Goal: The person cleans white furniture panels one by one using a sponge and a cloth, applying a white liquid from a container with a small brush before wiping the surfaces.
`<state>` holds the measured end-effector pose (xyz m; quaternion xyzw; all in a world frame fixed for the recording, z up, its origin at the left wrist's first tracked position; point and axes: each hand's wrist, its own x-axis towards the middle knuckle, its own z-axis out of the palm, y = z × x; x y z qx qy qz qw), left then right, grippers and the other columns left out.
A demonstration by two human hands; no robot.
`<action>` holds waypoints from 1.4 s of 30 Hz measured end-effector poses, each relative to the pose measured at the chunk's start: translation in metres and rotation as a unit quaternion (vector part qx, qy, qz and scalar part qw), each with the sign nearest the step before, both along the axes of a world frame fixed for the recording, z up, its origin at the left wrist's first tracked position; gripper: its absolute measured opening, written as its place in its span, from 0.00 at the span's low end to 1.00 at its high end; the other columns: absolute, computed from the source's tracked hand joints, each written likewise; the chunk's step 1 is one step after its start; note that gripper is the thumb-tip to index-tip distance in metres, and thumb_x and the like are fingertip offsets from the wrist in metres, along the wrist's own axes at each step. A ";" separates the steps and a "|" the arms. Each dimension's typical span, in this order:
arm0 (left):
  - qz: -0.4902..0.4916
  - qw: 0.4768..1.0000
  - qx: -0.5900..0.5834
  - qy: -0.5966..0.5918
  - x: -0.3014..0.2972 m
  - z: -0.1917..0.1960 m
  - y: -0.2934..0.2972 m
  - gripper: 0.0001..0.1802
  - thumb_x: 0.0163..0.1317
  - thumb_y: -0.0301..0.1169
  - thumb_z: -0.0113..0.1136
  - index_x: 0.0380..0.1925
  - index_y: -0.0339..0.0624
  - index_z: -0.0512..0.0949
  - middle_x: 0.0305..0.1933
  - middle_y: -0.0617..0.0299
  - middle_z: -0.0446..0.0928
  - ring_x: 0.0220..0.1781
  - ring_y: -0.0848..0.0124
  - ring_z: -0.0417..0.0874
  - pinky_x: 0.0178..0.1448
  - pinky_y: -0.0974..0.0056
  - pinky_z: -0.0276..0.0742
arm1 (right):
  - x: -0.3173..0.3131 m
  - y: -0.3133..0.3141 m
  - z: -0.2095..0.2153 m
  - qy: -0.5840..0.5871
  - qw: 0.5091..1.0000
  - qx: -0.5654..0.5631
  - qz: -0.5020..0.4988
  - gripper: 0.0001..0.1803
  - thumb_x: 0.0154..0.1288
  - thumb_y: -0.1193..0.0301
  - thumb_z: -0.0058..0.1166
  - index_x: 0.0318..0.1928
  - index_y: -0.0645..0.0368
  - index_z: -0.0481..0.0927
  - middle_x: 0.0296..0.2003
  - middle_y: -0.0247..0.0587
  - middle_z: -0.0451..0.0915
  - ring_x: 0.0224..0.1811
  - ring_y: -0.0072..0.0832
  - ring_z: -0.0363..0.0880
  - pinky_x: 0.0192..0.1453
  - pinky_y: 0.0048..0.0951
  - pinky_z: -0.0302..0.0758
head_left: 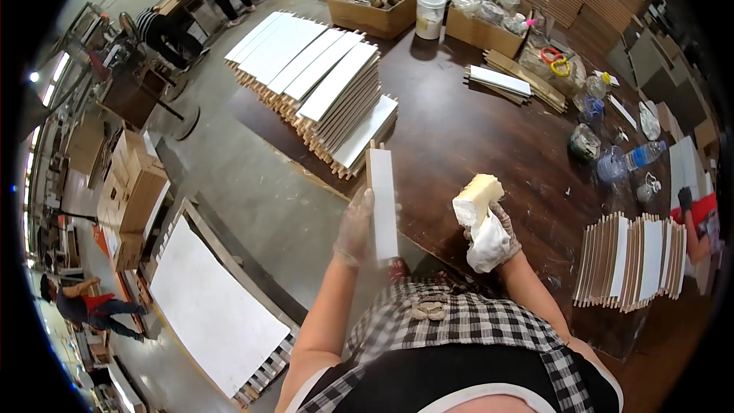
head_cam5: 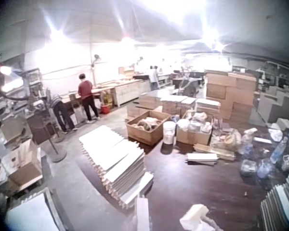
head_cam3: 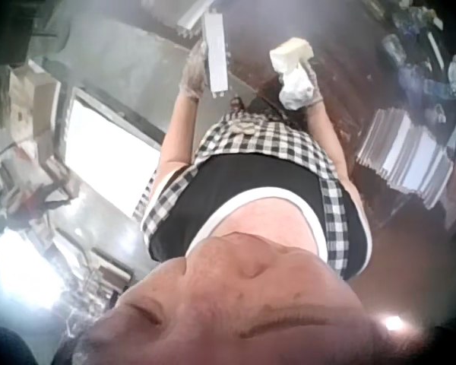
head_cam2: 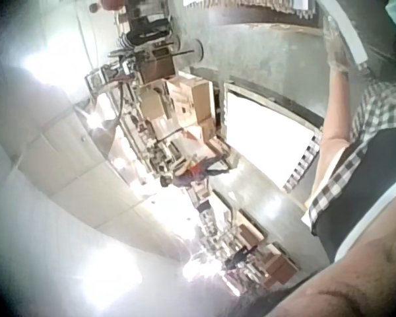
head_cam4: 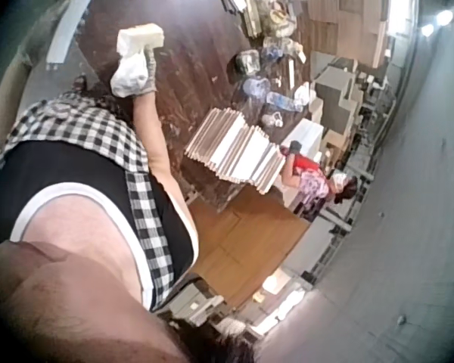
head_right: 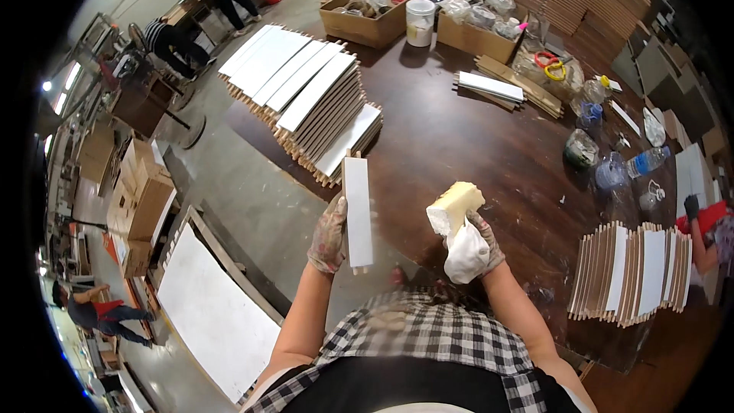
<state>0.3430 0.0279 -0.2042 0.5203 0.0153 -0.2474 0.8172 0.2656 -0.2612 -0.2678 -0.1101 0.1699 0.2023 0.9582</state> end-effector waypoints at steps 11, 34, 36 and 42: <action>0.000 0.816 0.458 -0.352 0.066 -0.010 -0.044 0.32 0.61 0.31 0.50 0.67 0.46 0.57 0.62 0.45 0.67 0.62 0.53 0.70 0.64 0.57 0.65 | -0.032 -0.074 -0.027 -0.020 0.996 -0.016 -0.082 0.24 0.60 0.64 0.58 0.55 0.59 0.72 0.47 0.42 0.79 0.47 0.36 0.79 0.50 0.38 0.78; 0.033 0.494 0.770 -0.402 0.132 -0.004 -0.060 0.39 0.50 0.37 0.62 0.62 0.40 0.60 0.51 0.55 0.68 0.51 0.58 0.71 0.50 0.55 0.68 | -0.017 -0.053 -0.005 0.018 0.993 -0.071 -0.089 0.27 0.61 0.58 0.57 0.55 0.60 0.71 0.40 0.45 0.81 0.37 0.36 0.82 0.34 0.37 0.83; 0.023 0.465 0.799 -0.380 0.138 -0.012 -0.059 0.35 0.52 0.38 0.61 0.61 0.44 0.63 0.51 0.58 0.67 0.52 0.60 0.71 0.49 0.55 0.69 | -0.019 -0.060 -0.024 -0.011 0.994 -0.086 -0.059 0.26 0.63 0.56 0.54 0.55 0.60 0.71 0.42 0.44 0.81 0.37 0.37 0.82 0.35 0.38 0.83; -0.046 0.428 0.809 -0.400 0.147 -0.014 -0.058 0.28 0.61 0.33 0.49 0.63 0.49 0.62 0.55 0.63 0.68 0.55 0.65 0.71 0.46 0.56 0.72 | -0.029 -0.061 -0.043 -0.014 0.987 -0.125 -0.099 0.27 0.64 0.54 0.51 0.57 0.57 0.70 0.48 0.42 0.78 0.44 0.35 0.80 0.43 0.35 0.81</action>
